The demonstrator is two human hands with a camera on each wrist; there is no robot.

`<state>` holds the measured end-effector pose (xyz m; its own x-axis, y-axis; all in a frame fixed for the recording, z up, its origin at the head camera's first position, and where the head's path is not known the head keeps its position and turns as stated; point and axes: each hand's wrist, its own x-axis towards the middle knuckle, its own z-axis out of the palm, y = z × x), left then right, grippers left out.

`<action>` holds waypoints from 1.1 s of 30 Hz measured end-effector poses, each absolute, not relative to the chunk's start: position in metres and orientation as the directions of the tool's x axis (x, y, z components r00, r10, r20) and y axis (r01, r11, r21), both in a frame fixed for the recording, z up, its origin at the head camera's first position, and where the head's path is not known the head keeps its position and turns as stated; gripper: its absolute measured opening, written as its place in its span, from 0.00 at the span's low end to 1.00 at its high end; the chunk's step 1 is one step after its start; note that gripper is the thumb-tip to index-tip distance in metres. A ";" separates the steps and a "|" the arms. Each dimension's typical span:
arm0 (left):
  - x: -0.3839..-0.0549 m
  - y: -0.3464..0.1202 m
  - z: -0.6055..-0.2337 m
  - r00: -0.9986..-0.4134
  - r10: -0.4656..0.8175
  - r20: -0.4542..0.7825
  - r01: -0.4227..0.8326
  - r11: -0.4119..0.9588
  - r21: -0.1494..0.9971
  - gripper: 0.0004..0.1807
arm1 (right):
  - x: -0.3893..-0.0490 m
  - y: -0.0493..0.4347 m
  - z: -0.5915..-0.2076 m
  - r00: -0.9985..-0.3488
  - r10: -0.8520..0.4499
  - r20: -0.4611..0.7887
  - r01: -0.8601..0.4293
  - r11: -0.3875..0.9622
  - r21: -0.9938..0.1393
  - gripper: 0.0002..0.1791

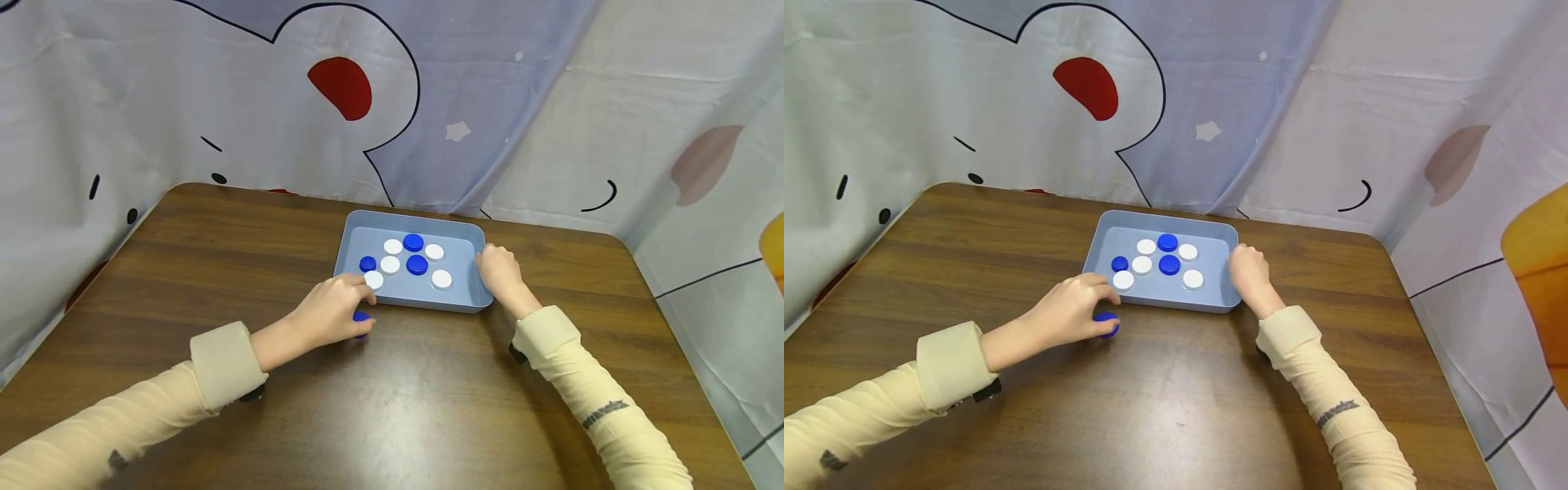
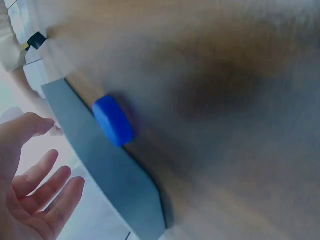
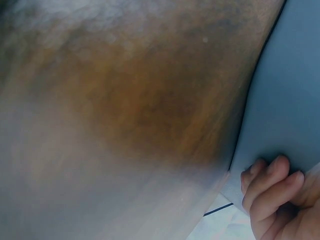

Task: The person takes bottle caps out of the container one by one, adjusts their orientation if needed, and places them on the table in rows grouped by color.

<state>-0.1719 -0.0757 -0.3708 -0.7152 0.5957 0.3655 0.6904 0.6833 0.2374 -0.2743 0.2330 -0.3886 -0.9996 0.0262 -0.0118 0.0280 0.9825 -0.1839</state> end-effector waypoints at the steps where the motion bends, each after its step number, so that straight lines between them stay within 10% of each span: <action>1: -0.174 -0.076 -0.368 -0.716 0.594 0.367 0.689 0.684 0.238 0.13 | -0.274 0.233 -0.388 -1.000 0.027 -0.011 0.029 0.983 -0.183 0.20; 33: -0.246 -0.069 -0.354 -0.767 0.624 0.148 0.635 0.706 0.314 0.16 | -0.273 0.233 -0.390 -0.999 0.003 0.047 -0.005 0.986 -0.169 0.19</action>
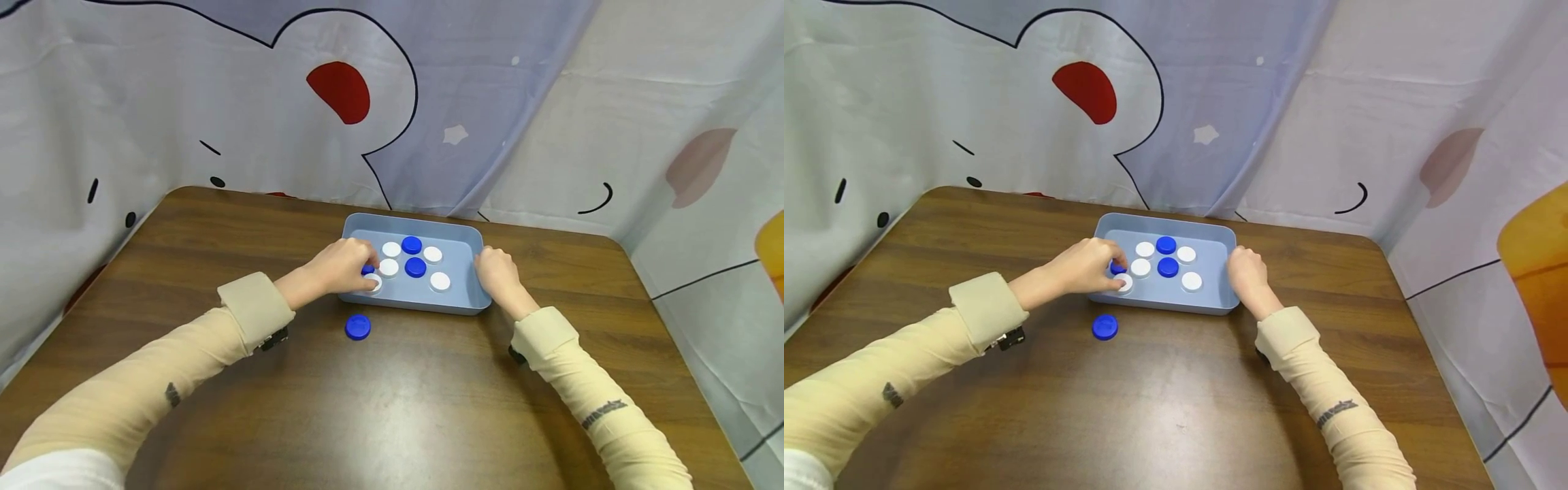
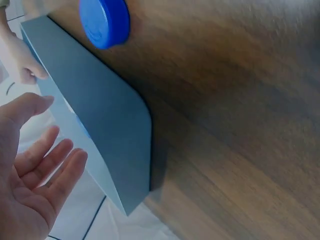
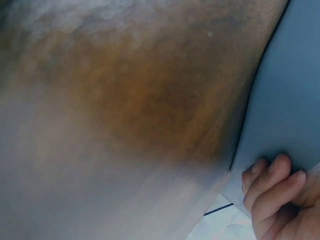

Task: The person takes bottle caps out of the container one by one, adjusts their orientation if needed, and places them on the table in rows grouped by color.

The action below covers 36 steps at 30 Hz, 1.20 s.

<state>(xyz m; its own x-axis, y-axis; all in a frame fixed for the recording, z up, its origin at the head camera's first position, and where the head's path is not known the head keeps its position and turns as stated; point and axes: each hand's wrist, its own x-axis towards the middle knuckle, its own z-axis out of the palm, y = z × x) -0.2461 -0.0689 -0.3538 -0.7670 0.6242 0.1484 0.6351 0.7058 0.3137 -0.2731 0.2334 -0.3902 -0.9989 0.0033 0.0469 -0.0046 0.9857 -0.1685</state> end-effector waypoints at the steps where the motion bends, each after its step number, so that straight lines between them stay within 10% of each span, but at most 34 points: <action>1: -0.248 -0.069 -0.354 -0.766 0.628 0.135 0.634 0.707 0.313 0.16 | -0.273 0.233 -0.391 -0.999 0.005 0.046 -0.003 0.985 -0.170 0.19; 36: -0.262 -0.060 -0.378 -0.764 0.645 0.017 0.624 0.731 0.277 0.19 | -0.274 0.233 -0.391 -1.000 0.004 0.030 -0.001 0.987 -0.161 0.19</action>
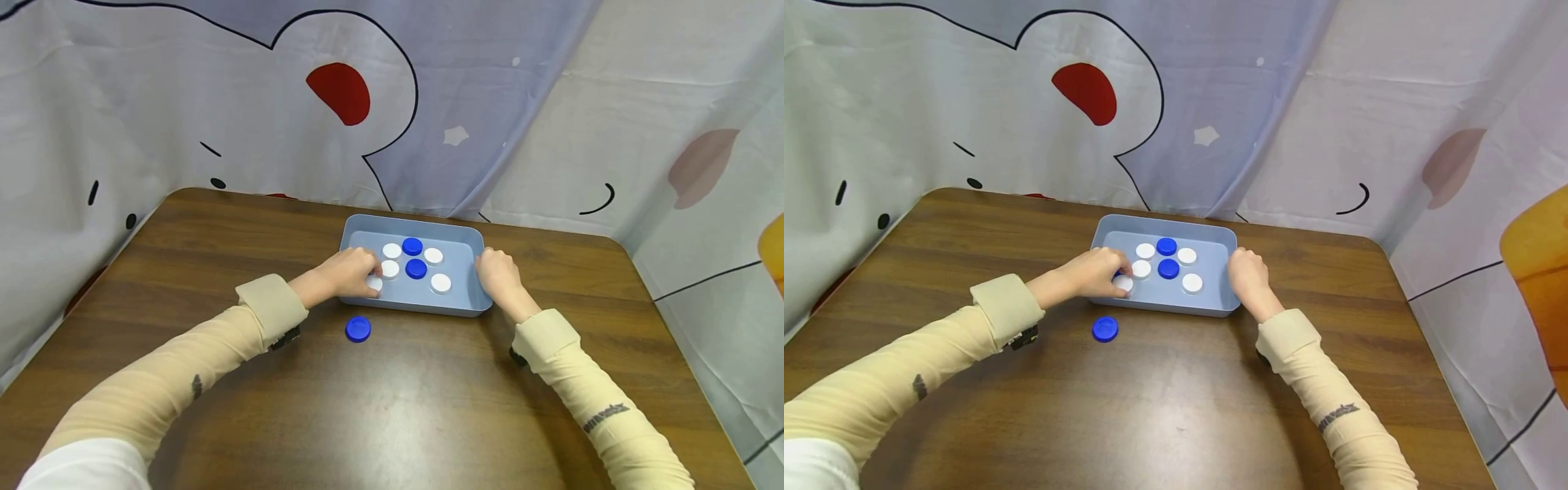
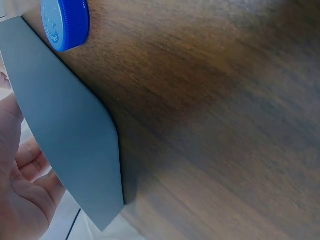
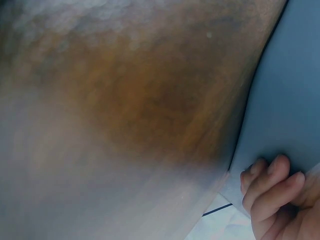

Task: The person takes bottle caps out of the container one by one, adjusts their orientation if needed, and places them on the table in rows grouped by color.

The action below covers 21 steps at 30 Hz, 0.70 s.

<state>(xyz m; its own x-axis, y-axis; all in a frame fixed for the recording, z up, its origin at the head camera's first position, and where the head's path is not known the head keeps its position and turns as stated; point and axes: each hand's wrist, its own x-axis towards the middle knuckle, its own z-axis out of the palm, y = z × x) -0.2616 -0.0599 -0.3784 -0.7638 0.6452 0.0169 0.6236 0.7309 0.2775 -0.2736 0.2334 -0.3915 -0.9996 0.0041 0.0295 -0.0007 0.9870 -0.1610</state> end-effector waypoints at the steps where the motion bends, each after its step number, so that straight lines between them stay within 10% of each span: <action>1: -0.262 -0.060 -0.379 -0.765 0.644 0.016 0.622 0.732 0.277 0.19 | -0.274 0.233 -0.391 -1.000 0.005 0.028 0.000 0.987 -0.162 0.19; 21: -0.263 -0.054 -0.384 -0.767 0.641 0.025 0.618 0.729 0.295 0.16 | -0.273 0.233 -0.389 -1.000 0.006 0.030 0.001 0.988 -0.157 0.19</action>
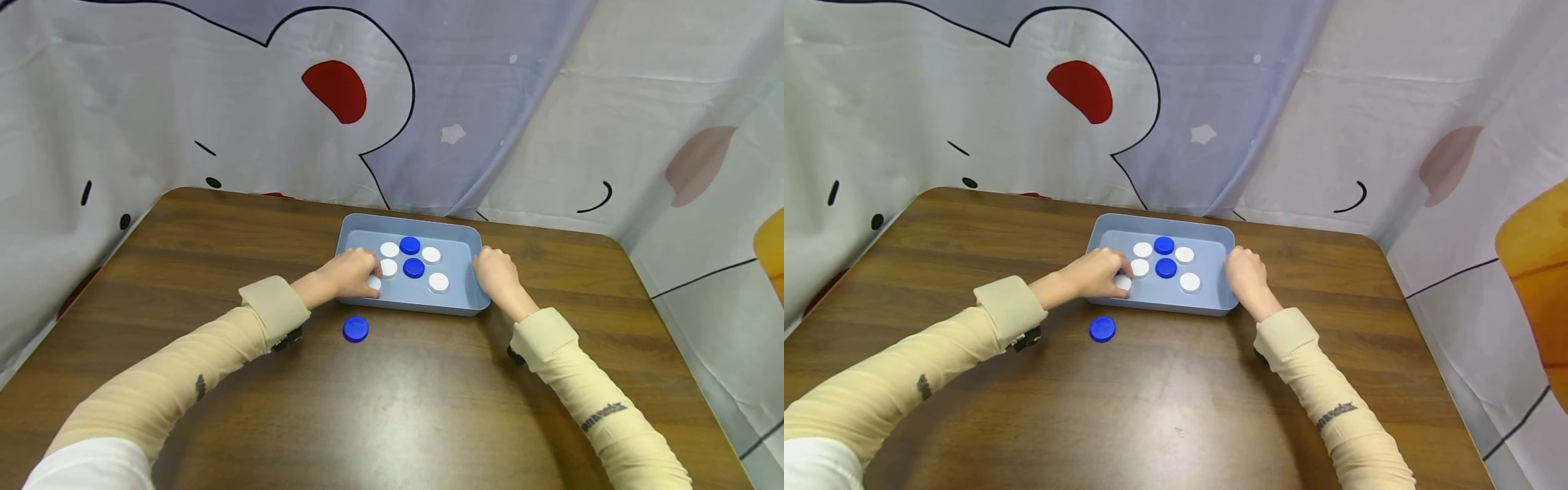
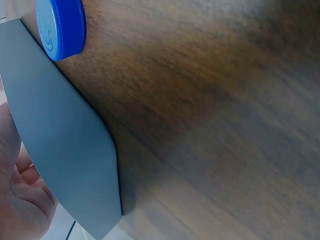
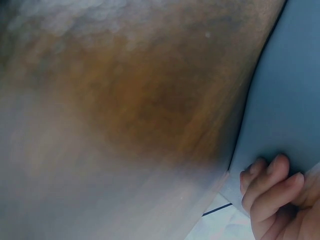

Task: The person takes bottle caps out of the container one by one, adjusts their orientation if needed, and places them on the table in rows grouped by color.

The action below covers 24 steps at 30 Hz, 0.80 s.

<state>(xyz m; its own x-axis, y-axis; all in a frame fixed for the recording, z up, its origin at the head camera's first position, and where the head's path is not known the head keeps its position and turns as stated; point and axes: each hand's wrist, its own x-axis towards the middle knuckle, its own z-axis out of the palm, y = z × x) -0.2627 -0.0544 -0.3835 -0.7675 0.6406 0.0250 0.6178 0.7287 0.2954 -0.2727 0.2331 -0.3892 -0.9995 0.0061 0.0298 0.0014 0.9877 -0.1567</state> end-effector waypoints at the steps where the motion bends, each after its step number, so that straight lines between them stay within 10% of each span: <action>1: -0.263 -0.054 -0.384 -0.767 0.641 0.028 0.618 0.727 0.297 0.16 | -0.273 0.233 -0.389 -1.000 0.008 0.029 0.003 0.988 -0.157 0.19; 24: -0.266 -0.057 -0.381 -0.776 0.625 0.091 0.617 0.720 0.317 0.16 | -0.275 0.233 -0.390 -1.000 0.000 0.022 -0.003 0.988 -0.152 0.19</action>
<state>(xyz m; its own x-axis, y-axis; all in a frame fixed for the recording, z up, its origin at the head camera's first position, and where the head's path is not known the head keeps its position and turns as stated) -0.2661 -0.0569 -0.3812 -0.7756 0.6246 0.0912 0.6172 0.7201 0.3171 -0.2746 0.2330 -0.3900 -0.9998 0.0004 0.0216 -0.0029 0.9884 -0.1519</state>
